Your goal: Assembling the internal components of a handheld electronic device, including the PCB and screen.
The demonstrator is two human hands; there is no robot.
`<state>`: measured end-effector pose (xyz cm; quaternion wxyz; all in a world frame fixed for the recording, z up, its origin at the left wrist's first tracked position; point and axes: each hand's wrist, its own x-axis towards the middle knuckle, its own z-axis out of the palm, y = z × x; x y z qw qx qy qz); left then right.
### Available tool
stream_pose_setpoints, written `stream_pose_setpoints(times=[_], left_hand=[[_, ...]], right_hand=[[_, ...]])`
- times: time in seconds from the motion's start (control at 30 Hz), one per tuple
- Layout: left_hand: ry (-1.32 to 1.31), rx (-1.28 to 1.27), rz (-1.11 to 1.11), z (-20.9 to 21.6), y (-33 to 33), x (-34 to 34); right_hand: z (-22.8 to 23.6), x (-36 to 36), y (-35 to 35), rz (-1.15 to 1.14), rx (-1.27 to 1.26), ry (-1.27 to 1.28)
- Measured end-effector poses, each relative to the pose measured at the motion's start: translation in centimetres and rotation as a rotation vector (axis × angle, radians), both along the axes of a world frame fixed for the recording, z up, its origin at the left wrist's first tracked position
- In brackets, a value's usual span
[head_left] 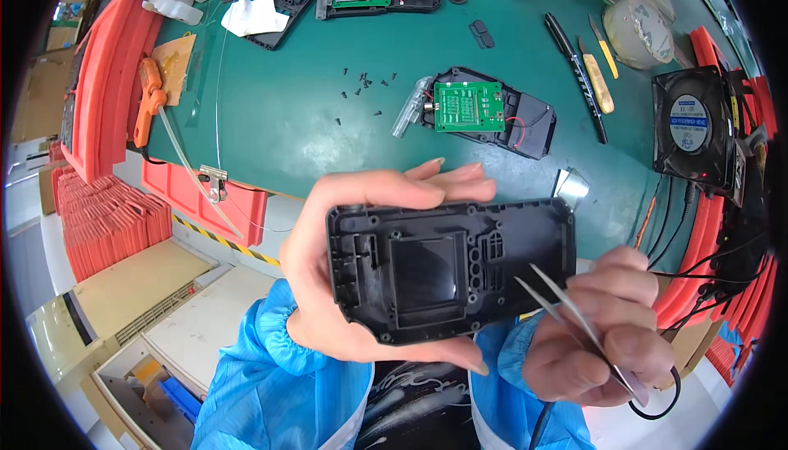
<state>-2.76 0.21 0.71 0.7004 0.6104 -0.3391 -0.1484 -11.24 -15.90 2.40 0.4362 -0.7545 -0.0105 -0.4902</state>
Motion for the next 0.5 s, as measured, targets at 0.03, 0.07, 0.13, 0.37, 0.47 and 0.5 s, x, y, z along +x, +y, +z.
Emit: stream_pose_setpoints(times=[0.03,0.07,0.13,0.37,0.47,0.5], left_hand=[[-0.015,0.001,0.006,-0.1,-0.1,0.1],[-0.010,0.003,0.005,0.0,-0.1,-0.1],[-0.031,0.060,0.075,-0.1,-0.2,-0.3],[-0.071,0.050,0.141,-0.5,-0.7,-0.6],[-0.028,0.071,0.157,-0.3,-0.6,-1.1],[-0.015,0.077,0.159,-0.2,-0.6,-1.2]], right_hand=[[0.3,0.1,-0.1,0.056,-0.025,0.050],[0.5,0.1,-0.1,0.112,-0.050,0.101],[0.6,0.2,0.3,0.097,-0.050,0.090],[0.8,0.4,0.3,0.225,-0.088,0.265],[0.7,0.3,0.9,0.197,-0.095,0.281],[0.3,0.4,1.5,0.130,-0.065,0.232]])
